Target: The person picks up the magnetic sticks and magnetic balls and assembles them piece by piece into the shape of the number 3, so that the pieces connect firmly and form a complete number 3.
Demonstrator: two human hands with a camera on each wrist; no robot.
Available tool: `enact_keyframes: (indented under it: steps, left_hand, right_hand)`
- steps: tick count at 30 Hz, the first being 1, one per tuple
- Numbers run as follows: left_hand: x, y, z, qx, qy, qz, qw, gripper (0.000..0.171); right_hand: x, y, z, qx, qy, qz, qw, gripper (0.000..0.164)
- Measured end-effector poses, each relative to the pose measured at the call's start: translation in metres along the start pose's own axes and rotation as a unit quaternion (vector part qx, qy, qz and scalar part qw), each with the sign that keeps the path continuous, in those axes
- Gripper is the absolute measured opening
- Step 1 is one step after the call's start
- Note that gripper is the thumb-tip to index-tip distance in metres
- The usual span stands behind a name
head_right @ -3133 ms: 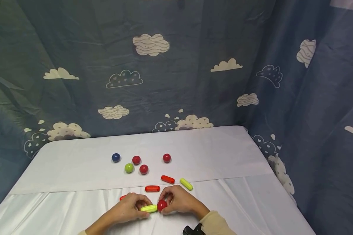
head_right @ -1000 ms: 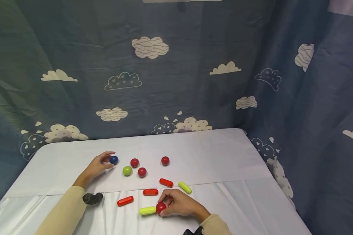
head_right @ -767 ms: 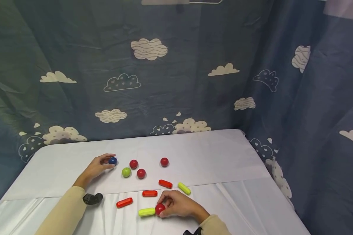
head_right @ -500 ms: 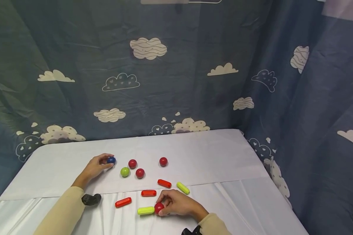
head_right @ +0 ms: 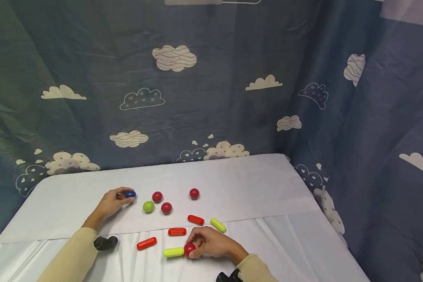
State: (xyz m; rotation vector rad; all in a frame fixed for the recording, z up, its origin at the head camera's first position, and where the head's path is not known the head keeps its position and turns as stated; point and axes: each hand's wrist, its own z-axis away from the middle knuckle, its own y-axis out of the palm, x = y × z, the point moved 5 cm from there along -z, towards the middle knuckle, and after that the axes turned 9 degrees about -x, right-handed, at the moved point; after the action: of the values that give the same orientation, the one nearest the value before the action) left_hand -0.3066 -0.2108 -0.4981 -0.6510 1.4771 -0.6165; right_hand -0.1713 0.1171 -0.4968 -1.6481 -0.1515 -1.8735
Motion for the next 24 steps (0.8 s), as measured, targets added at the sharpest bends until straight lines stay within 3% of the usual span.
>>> enact_keyframes:
  steps: [13, 24]
  left_hand:
    - [-0.018, -0.008, 0.009, 0.005, 0.017, 0.027, 0.9995, 0.044]
    - [-0.031, -0.010, 0.025, 0.021, 0.018, 0.030, 0.9992, 0.043]
  right_hand:
    - [0.000, -0.001, 0.001, -0.001, -0.002, -0.008, 1.000, 0.025]
    - [-0.001, 0.000, 0.002, -0.009, 0.004, -0.004, 1.000, 0.025]
